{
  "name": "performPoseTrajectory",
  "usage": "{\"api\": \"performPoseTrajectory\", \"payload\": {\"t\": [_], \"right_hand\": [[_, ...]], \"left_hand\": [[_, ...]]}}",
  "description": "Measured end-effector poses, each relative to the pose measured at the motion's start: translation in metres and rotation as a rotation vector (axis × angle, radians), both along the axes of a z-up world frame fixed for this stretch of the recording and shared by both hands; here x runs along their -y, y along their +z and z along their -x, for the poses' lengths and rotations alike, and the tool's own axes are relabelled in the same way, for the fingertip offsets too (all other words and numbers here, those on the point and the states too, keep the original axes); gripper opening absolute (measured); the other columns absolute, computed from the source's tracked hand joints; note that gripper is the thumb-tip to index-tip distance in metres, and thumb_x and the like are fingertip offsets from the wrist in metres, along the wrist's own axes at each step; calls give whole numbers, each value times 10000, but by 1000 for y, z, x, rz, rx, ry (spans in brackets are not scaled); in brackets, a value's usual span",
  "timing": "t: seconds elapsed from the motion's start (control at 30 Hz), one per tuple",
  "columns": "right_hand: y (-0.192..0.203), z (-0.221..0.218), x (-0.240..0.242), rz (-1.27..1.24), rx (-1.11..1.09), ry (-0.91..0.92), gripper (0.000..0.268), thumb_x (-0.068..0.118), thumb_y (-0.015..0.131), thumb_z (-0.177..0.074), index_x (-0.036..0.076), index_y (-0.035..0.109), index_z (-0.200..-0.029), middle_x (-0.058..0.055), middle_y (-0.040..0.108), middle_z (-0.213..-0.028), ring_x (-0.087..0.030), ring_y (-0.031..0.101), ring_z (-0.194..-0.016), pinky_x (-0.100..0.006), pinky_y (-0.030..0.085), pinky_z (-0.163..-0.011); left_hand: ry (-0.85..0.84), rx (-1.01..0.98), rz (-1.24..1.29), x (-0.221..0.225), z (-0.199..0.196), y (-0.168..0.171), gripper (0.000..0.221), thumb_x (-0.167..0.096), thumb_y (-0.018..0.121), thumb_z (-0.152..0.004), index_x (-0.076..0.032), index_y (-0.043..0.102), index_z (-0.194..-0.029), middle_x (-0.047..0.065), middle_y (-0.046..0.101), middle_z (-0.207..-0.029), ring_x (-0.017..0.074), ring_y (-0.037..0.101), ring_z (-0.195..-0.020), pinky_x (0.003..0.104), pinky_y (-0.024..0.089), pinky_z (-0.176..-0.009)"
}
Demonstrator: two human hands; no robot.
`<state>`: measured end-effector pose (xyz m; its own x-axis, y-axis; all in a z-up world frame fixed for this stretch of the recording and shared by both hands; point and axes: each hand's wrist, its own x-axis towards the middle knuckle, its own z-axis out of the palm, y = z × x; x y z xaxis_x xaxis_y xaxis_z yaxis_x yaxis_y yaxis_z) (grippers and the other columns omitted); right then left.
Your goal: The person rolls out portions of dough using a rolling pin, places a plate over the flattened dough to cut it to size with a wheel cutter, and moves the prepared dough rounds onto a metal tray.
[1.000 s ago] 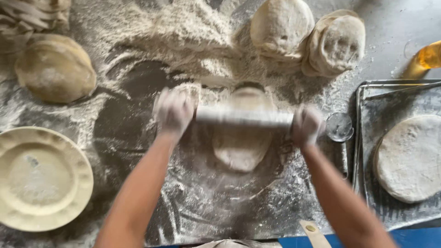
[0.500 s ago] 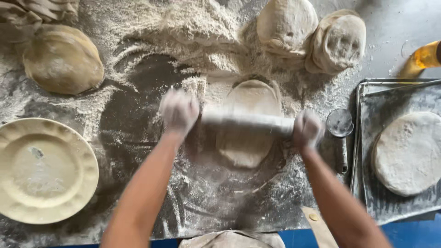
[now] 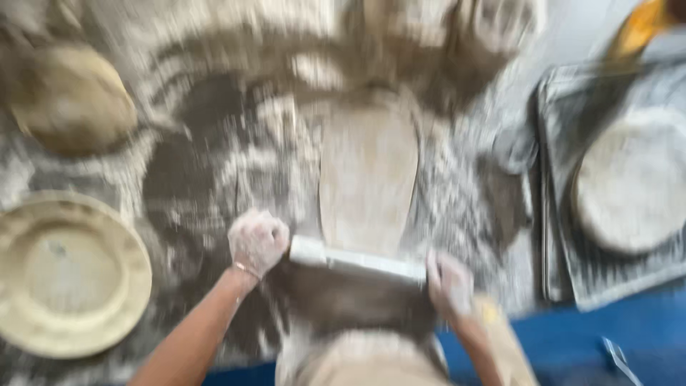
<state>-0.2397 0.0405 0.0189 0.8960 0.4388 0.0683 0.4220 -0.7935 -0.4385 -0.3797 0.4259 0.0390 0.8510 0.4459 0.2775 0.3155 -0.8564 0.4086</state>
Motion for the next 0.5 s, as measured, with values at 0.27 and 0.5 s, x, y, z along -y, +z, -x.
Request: {"api": "performPoseTrajectory", "payload": {"t": [0.27,0.5], "right_hand": [[31,22,96,46,-392,-604,514,405,517,-1086,12,689,-802,-198,675,-682,-296,665,-634,-429,514,-657],[64,32,92,24,-123,-668,393,344,596,-1078,30,694,-864,-181,660,-741,-294,636,-654,-420,514,-669]], "left_hand": [[-103,113,126,15,-216,-13,335,-156,645,-823,-58,744,-1128,175,700,-1137,334,716,-879,527,530,-695],[-206,-300,91,48,-240,27,200,-90,616,-915,-83,761,-1052,189,668,-1146,352,696,-1048,470,584,-901]]}}
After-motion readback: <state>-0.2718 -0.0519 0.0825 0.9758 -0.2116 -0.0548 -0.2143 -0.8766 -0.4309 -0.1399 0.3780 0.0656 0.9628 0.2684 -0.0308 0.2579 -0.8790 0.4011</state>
